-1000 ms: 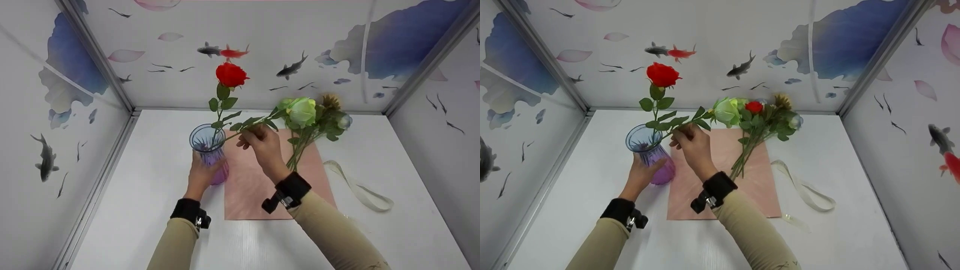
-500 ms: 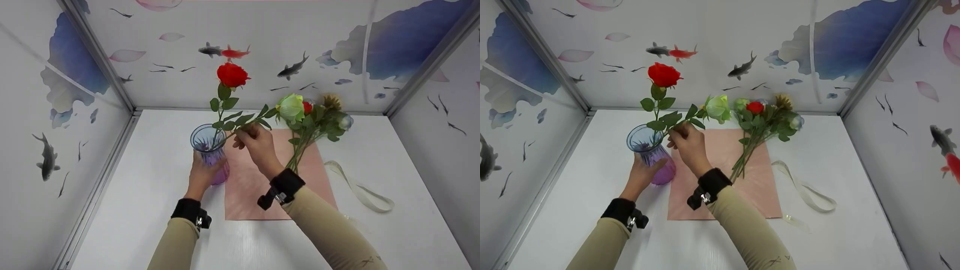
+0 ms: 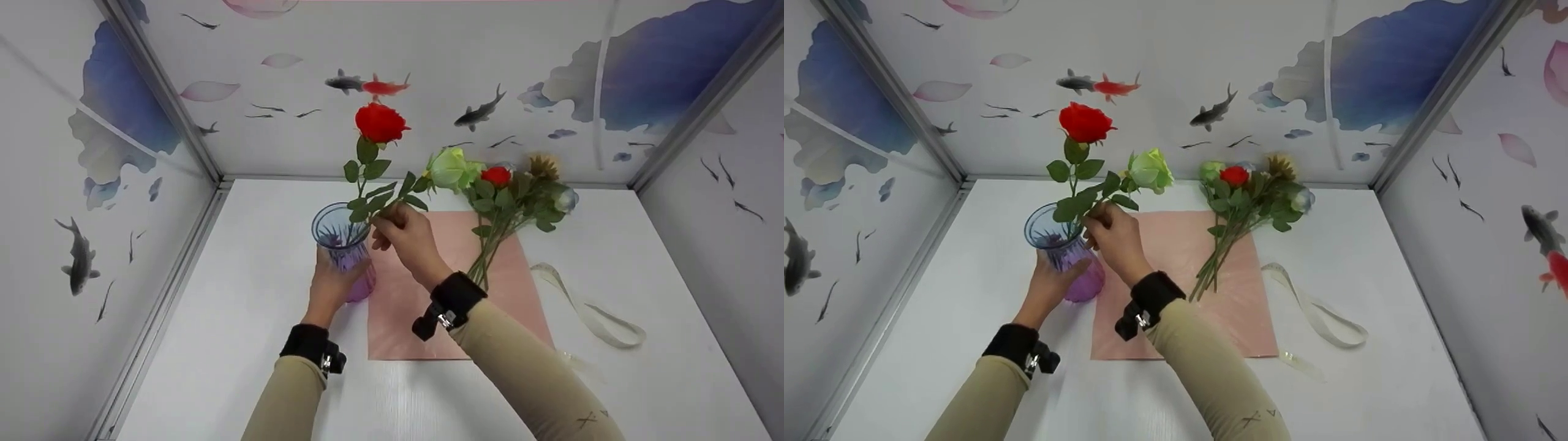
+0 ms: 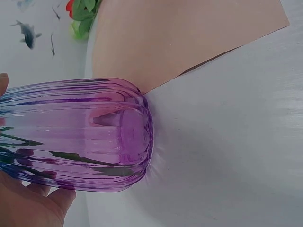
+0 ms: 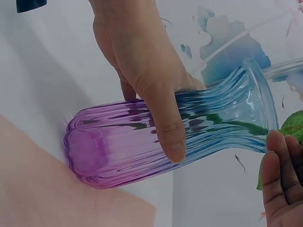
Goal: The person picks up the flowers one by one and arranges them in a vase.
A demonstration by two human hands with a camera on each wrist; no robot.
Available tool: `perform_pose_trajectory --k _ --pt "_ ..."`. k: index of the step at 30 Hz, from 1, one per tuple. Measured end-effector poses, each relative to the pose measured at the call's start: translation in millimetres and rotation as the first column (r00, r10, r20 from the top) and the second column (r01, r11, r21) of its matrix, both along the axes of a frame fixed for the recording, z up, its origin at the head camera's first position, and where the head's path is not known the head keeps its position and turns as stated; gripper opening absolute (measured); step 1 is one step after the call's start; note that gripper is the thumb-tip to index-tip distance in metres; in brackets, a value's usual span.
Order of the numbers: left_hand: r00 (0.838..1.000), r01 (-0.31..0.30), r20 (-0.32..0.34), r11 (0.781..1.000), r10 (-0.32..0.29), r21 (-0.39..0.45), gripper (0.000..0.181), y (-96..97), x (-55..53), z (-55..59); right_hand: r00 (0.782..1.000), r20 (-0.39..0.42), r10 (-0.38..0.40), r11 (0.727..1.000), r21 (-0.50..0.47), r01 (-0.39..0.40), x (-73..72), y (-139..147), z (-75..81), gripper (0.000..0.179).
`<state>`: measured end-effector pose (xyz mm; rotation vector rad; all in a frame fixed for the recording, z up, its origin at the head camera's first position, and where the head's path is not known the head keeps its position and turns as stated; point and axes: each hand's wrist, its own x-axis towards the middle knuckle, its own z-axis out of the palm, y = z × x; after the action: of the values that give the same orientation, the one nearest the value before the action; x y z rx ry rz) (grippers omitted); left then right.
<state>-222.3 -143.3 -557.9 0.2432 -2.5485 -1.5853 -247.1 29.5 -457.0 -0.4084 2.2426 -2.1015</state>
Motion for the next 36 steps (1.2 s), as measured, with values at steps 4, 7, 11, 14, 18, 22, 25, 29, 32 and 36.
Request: perform_pose_trajectory --k 4,7,11,14,18,22,25,29,32,36 --pt "1.000 -0.001 -0.006 1.000 0.001 0.004 0.105 -0.6 -0.6 -0.6 1.000 0.020 0.005 1.000 0.007 -0.005 -1.0 -5 -3.1 0.010" --pt "1.000 0.004 0.002 1.000 -0.004 0.000 0.105 -0.5 -0.6 0.2 1.000 0.023 0.003 0.999 0.032 -0.004 -1.7 -8 -5.8 0.010" --pt "1.000 0.006 -0.008 1.000 -0.006 -0.011 0.105 -0.5 -1.6 0.7 1.000 0.007 0.001 0.997 0.076 -0.001 -3.3 -10 -7.7 0.009" --pt "1.000 0.003 -0.004 1.000 -0.003 -0.016 0.106 -0.5 -1.4 1.1 1.000 0.005 -0.009 0.996 0.087 0.009 -4.1 -12 -7.1 0.009" --pt "1.000 0.004 0.011 1.000 -0.004 -0.029 0.108 -1.2 -0.4 0.7 0.999 0.032 -0.014 0.997 0.074 0.011 -4.1 -13 -6.3 0.011" --pt "1.000 0.016 -0.001 0.999 -0.016 -0.034 0.106 -2.1 -0.2 -0.3 0.999 0.049 0.018 1.000 0.022 -0.020 -2.8 -11 -7.5 0.019" --pt "1.000 0.020 -0.016 1.000 -0.021 -0.022 0.105 -2.5 -0.4 -1.5 0.999 0.040 0.020 1.000 -0.009 -0.020 -3.1 -10 -8.4 0.025" --pt "1.000 0.016 -0.023 1.000 -0.016 -0.009 0.105 -2.5 -0.9 -2.5 0.999 0.034 -0.022 1.000 0.015 0.021 -6.3 -12 -6.1 0.029" --pt "1.000 0.010 -0.026 1.000 -0.010 0.002 0.104 -2.0 -1.2 -3.3 0.997 0.042 -0.058 0.997 0.047 0.056 -9.8 -13 -3.3 0.027" --pt "1.000 0.001 -0.020 1.000 0.000 0.022 0.103 -1.5 -0.6 -3.6 0.994 0.061 -0.086 0.993 0.088 0.080 -14.3 -13 -2.5 0.032"
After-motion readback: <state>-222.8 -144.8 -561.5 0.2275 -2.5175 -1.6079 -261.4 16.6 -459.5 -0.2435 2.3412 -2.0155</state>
